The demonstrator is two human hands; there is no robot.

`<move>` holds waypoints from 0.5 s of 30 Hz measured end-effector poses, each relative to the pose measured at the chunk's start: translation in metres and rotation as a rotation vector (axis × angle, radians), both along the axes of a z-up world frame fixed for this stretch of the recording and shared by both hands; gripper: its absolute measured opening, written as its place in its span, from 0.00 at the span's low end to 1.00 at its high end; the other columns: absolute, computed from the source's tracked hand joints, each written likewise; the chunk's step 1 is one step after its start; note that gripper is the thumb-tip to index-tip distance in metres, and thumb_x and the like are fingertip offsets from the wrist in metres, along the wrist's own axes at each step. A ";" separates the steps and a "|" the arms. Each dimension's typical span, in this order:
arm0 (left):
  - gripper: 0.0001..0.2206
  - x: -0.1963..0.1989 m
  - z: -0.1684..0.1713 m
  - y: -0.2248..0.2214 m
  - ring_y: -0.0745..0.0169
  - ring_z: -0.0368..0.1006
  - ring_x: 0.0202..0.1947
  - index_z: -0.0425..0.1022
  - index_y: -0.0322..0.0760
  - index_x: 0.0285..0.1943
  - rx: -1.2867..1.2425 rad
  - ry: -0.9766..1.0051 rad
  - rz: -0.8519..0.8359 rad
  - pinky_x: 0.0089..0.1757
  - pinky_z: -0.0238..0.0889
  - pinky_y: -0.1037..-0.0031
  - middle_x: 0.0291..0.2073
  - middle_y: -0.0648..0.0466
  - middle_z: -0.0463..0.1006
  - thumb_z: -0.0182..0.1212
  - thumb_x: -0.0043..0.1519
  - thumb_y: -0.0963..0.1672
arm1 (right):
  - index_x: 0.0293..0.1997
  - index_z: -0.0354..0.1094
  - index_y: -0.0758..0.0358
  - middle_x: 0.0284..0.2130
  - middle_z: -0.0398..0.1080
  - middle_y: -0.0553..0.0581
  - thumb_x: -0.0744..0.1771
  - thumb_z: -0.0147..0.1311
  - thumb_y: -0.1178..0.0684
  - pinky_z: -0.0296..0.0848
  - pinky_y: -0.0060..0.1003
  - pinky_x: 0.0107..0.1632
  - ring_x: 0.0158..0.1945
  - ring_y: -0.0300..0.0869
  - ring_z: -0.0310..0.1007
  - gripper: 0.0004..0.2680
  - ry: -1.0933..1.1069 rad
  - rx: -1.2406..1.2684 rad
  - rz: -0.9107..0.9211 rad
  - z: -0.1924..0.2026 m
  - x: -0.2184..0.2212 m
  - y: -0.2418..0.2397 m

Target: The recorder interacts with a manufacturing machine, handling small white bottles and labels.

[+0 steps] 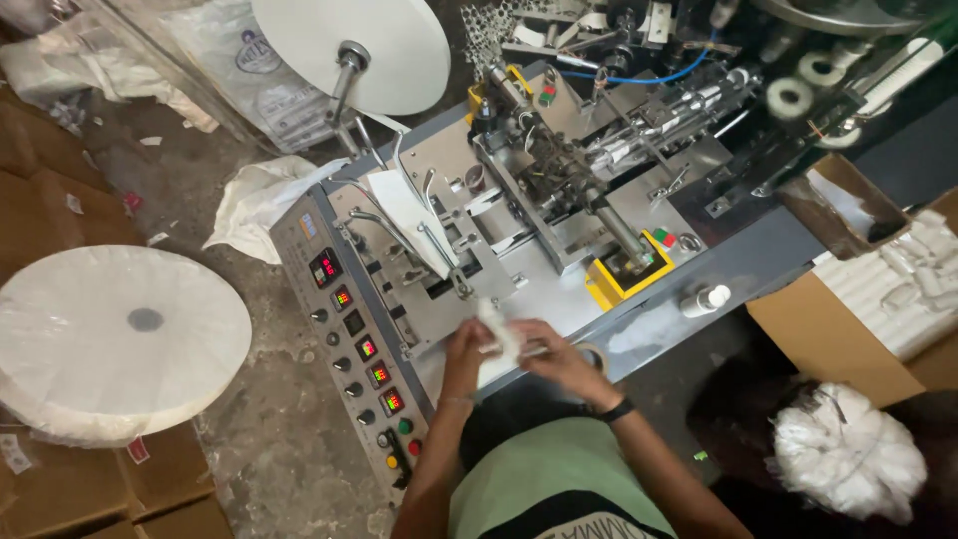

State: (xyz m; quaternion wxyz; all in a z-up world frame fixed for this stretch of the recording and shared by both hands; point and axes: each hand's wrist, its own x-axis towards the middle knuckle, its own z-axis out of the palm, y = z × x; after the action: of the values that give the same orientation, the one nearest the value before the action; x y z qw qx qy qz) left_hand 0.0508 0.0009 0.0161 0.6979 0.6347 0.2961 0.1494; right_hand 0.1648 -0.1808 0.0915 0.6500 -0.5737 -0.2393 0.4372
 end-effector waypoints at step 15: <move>0.21 0.002 0.120 -0.022 0.64 0.64 0.29 0.67 0.33 0.30 -0.058 -0.517 0.082 0.36 0.59 0.70 0.25 0.53 0.68 0.48 0.71 0.52 | 0.67 0.58 0.62 0.47 0.68 0.66 0.57 0.62 0.50 0.75 0.52 0.40 0.36 0.56 0.77 0.30 -0.812 -0.193 0.190 0.085 -0.029 0.049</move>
State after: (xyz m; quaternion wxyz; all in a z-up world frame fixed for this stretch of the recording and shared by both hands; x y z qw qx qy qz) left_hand 0.0527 -0.0209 0.1364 0.7616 0.5427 0.1375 0.3265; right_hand 0.1356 -0.1313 0.1764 0.4031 -0.7329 -0.4855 0.2543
